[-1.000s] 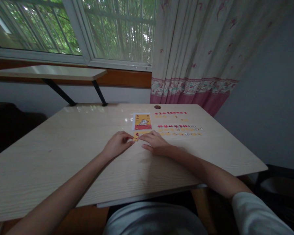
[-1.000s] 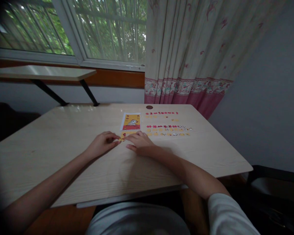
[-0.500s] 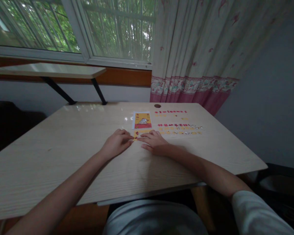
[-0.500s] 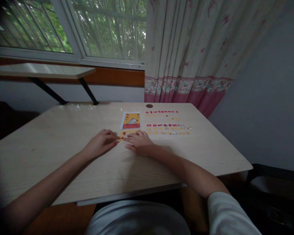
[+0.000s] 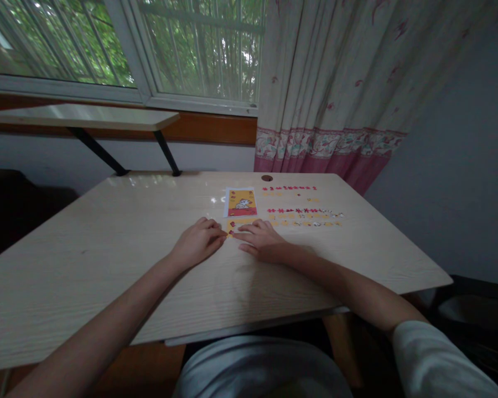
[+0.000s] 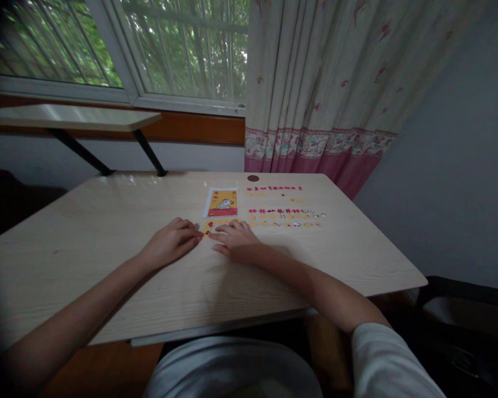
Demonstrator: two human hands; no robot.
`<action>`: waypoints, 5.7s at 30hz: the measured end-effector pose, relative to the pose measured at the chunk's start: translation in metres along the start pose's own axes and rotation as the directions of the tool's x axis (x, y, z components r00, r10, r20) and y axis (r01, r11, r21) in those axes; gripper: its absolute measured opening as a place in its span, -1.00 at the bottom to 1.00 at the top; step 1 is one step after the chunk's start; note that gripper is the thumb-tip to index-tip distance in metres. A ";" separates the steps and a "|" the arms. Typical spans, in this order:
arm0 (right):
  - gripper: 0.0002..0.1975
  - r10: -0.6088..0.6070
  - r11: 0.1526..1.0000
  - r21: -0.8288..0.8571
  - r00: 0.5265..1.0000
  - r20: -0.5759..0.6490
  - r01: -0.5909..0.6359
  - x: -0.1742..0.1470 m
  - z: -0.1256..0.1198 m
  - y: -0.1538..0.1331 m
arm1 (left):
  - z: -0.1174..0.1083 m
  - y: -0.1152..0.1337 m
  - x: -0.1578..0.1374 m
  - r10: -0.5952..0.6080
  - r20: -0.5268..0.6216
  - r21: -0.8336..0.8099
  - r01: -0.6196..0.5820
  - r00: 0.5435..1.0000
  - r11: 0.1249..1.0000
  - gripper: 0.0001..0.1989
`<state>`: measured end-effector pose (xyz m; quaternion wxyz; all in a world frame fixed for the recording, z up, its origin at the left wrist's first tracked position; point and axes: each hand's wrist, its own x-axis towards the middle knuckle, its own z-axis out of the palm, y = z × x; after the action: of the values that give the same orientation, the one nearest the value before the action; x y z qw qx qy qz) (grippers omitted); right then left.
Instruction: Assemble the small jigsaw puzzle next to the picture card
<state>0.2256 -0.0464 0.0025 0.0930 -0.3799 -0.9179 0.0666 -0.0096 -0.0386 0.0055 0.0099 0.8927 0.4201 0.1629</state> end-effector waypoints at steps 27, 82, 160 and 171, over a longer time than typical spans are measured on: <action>-0.65 0.285 0.958 0.044 0.954 -0.091 -0.282 -0.009 -0.019 0.041 | 0.001 -0.001 0.000 0.075 0.043 -0.001 -0.075 0.996 0.997 -0.62; -0.72 0.300 0.952 0.002 0.928 -0.220 -0.307 -0.014 -0.031 0.070 | -0.001 -0.001 0.000 0.054 0.052 0.093 -0.059 0.997 0.994 -0.69; -0.77 0.012 0.987 0.141 0.843 -0.538 0.076 0.003 0.000 0.014 | 0.004 0.033 0.013 -0.354 -0.198 -0.708 0.116 0.914 0.697 -0.77; -0.74 0.023 0.990 0.127 0.816 -0.577 0.063 0.003 -0.001 0.012 | -0.007 0.035 0.007 -0.078 -0.439 -0.347 -0.089 0.895 0.934 -0.82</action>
<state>0.2317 -0.0360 0.0013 0.3937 -0.3650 -0.8436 0.0118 0.0182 -0.0569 0.0193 0.0752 0.8157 0.3719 0.4367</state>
